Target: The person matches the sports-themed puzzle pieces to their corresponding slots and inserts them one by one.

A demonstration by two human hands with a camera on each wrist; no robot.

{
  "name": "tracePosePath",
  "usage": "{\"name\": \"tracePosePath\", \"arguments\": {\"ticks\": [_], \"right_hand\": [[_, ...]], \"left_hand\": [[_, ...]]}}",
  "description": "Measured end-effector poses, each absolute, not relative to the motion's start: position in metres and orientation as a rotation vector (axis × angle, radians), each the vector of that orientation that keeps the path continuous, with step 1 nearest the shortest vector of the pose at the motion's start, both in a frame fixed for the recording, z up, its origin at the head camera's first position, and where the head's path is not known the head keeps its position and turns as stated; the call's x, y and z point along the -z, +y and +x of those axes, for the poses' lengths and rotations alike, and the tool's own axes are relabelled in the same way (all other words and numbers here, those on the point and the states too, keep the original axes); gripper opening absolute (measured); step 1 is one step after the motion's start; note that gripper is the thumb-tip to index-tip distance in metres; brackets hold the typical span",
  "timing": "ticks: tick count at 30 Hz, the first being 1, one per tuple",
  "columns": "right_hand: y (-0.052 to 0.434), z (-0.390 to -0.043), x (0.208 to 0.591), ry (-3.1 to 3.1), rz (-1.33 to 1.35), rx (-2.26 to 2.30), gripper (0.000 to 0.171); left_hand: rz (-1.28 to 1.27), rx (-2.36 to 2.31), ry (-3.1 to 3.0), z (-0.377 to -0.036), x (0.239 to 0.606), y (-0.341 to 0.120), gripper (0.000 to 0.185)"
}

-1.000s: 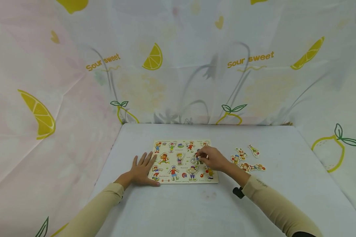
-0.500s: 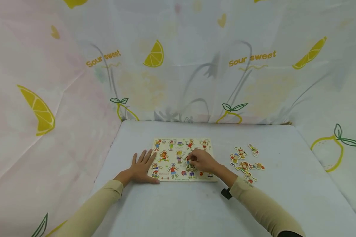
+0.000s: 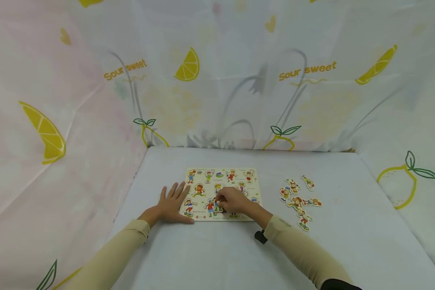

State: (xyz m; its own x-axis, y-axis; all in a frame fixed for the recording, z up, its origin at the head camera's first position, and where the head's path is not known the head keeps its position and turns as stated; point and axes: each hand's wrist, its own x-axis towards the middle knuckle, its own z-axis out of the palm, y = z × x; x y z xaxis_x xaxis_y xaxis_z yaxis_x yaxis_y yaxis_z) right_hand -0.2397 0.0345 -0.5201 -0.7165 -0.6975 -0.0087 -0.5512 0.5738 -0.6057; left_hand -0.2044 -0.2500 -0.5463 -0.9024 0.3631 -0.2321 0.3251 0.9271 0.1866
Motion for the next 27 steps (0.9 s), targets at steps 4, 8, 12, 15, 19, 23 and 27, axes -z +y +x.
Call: {"name": "tracePosePath", "arguments": {"ticks": [4, 8, 12, 15, 19, 23, 27], "right_hand": [[0.024, -0.239, 0.525, 2.56, -1.01, 0.816, 0.008], [0.014, -0.236, 0.524, 2.551, -0.971, 0.817, 0.006], [0.007, -0.234, 0.522, 2.55, -0.944, 0.803, 0.006], [0.003, -0.234, 0.523, 2.553, -0.933, 0.792, 0.005], [-0.003, -0.233, 0.523, 2.559, -0.932, 0.756, 0.005], [-0.008, -0.232, 0.52, 2.573, -0.954, 0.693, 0.005], [-0.009, -0.232, 0.517, 2.595, -0.97, 0.584, 0.005]], "left_hand": [[0.516, -0.211, 2.823, -0.205, 0.547, -0.25, 0.132], [0.52, -0.235, 2.818, -0.205, 0.547, -0.251, 0.132], [0.533, -0.283, 2.811, -0.205, 0.548, -0.252, 0.133], [0.53, -0.292, 2.812, -0.205, 0.547, -0.251, 0.134], [0.512, -0.252, 2.813, -0.204, 0.546, -0.252, 0.133], [0.503, -0.216, 2.821, -0.205, 0.545, -0.252, 0.132], [0.527, -0.255, 2.827, -0.205, 0.547, -0.252, 0.131]]}}
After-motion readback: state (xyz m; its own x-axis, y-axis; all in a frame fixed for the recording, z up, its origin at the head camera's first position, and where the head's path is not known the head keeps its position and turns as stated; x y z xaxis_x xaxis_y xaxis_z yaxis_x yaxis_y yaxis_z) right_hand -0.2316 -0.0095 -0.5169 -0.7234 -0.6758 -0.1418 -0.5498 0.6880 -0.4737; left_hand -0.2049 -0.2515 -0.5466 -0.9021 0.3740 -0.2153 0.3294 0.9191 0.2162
